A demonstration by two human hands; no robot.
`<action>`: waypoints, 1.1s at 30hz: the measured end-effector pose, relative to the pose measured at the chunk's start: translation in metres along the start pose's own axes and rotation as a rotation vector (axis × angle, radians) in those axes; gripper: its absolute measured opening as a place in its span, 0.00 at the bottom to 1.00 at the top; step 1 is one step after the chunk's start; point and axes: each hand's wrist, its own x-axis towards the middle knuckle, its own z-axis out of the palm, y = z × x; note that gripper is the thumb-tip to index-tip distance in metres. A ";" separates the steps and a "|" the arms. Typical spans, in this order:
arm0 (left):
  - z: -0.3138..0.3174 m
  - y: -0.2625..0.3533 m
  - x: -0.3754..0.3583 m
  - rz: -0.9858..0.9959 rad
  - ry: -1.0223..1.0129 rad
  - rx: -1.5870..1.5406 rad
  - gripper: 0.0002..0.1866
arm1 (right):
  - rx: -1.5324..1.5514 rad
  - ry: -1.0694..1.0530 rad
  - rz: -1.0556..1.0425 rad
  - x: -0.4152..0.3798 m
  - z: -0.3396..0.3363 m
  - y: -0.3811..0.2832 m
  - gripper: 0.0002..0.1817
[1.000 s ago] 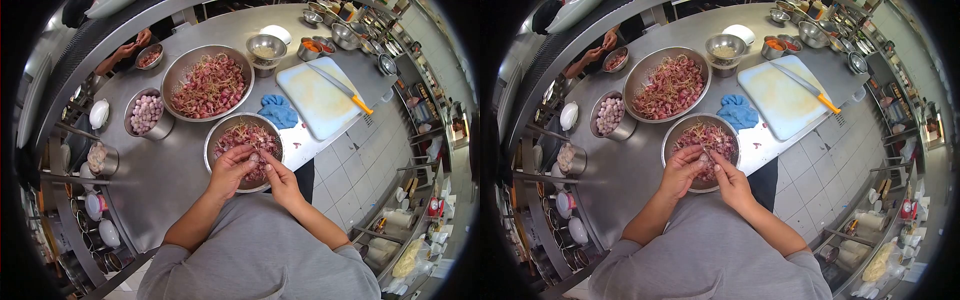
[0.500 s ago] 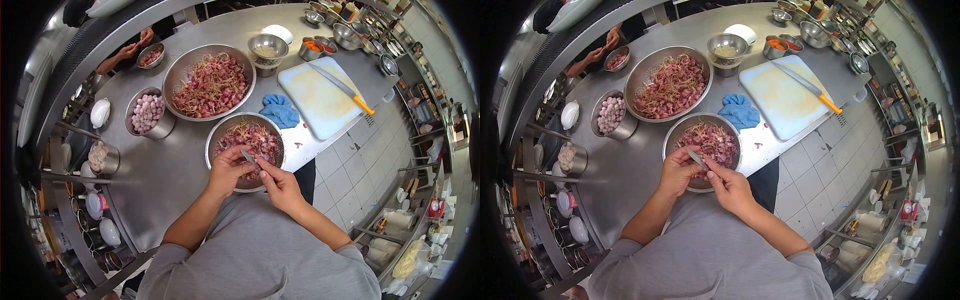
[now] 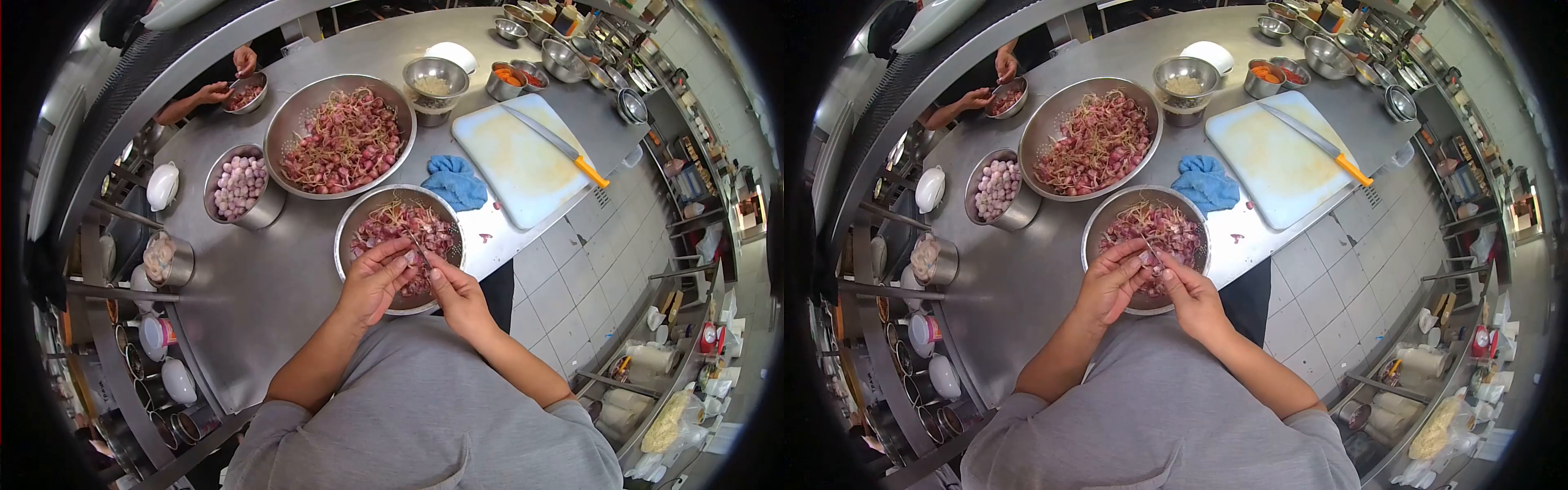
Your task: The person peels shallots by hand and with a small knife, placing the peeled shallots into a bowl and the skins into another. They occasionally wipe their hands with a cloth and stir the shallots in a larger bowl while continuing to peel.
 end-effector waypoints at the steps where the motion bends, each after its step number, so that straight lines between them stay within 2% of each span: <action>1: 0.000 0.000 0.000 0.000 -0.001 0.000 0.17 | -0.074 0.020 -0.106 -0.001 0.003 -0.001 0.23; 2: 0.001 -0.001 -0.001 0.006 -0.003 -0.016 0.16 | -0.149 0.040 -0.213 -0.002 0.005 -0.003 0.24; 7: 0.007 0.000 0.001 0.017 -0.036 -0.021 0.15 | -0.266 0.000 -0.288 -0.006 0.008 -0.009 0.25; 9: 0.006 -0.002 0.001 0.018 0.029 -0.043 0.14 | -0.328 0.006 -0.324 -0.005 0.007 -0.009 0.25; 12: -0.001 -0.005 0.003 0.009 0.008 -0.022 0.14 | -0.389 0.005 -0.276 -0.002 0.002 -0.008 0.23; 14: 0.000 -0.003 0.001 -0.005 -0.003 -0.006 0.15 | -0.187 0.023 -0.139 0.002 -0.001 -0.003 0.22; 17: 0.002 -0.003 0.000 -0.024 0.004 -0.027 0.16 | -0.074 -0.014 -0.015 0.003 -0.005 -0.006 0.22; 21: 0.008 -0.002 0.000 -0.029 0.024 -0.149 0.17 | -0.071 0.006 -0.120 0.001 0.001 0.002 0.23; 23: 0.005 -0.004 0.001 -0.034 0.012 -0.149 0.17 | -0.193 0.000 -0.282 -0.002 0.006 -0.006 0.23; 27: 0.003 -0.006 0.003 -0.022 0.000 -0.086 0.18 | -0.233 -0.006 -0.275 0.000 0.004 -0.006 0.22; 29: -0.004 -0.006 0.004 -0.010 -0.022 -0.060 0.18 | -0.195 -0.001 -0.149 0.000 0.003 -0.008 0.21; 33: 0.000 -0.003 0.001 0.012 -0.047 0.047 0.19 | -0.090 0.020 -0.033 0.006 -0.004 -0.002 0.20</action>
